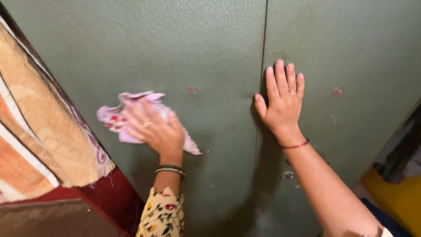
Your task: The person wipes the exterior of a metal cupboard door with a pink cloth, focusing on the handle and edges. The person then closes the door and wipes the front surface of the cupboard.
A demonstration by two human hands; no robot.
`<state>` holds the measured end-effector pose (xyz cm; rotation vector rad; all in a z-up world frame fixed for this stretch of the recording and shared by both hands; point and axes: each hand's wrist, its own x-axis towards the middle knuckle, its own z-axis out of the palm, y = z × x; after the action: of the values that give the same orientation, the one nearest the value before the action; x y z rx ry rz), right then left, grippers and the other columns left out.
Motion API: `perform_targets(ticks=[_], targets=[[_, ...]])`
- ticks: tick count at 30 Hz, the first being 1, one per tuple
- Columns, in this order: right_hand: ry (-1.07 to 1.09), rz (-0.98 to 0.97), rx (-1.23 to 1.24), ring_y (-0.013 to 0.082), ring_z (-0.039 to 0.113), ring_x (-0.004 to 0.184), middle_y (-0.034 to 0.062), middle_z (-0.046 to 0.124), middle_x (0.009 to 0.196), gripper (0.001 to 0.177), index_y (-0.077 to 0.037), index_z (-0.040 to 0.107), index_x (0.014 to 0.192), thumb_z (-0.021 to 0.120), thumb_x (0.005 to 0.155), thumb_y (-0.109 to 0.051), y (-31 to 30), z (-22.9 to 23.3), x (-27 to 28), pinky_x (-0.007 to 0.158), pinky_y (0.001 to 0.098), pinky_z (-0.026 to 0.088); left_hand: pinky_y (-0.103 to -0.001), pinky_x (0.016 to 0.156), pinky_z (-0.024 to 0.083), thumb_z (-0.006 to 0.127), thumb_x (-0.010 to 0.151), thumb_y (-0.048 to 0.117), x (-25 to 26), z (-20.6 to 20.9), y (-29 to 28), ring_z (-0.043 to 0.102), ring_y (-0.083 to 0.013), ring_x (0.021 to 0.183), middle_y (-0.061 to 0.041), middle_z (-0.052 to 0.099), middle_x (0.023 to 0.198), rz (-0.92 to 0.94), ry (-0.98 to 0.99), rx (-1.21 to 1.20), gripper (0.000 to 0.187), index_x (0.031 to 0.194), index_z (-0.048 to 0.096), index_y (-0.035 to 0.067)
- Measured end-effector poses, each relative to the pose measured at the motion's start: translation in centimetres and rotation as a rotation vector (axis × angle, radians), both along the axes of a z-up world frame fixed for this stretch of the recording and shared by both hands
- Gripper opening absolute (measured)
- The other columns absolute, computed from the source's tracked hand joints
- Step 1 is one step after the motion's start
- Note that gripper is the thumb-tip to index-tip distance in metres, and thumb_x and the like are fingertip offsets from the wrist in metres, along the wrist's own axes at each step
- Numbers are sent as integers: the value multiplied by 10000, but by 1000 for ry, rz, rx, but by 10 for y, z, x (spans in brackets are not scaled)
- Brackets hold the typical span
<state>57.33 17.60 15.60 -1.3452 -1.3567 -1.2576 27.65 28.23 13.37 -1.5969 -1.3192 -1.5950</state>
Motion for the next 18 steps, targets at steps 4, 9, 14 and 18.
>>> perform_targets(ticks=[4,9,14,18], targets=[[-10,7,-27,359,268,1590,186,383,1684,651,-33,511,1584,680,1037,-342,-5,-1,1,1306,525,153,-686,1225,186,630,986,477,31,-19,-6,318,-401,1523,-106,360,1657,-151,593,17,635,1536,500,187],[-37,8,-5,359,287,1584,183,392,1679,653,-41,523,1577,695,1023,-341,-3,-1,5,1302,527,168,-698,1198,164,619,947,537,-10,40,23,304,-417,1486,-101,344,1649,-130,520,169,688,1540,489,212],[-24,3,3,360,282,1582,181,382,1680,662,-46,518,1572,698,1004,-334,0,-3,5,1297,536,169,-644,1315,57,510,1081,456,-50,56,22,83,-468,1623,-201,113,1759,98,-65,-10,748,1697,281,98],[-4,49,15,372,278,1578,184,370,1678,676,-48,493,1578,718,998,-311,-4,3,-2,1296,550,164,-655,1285,53,494,1088,450,-22,25,-6,69,-504,1604,-261,81,1741,28,-121,-33,784,1682,218,18]])
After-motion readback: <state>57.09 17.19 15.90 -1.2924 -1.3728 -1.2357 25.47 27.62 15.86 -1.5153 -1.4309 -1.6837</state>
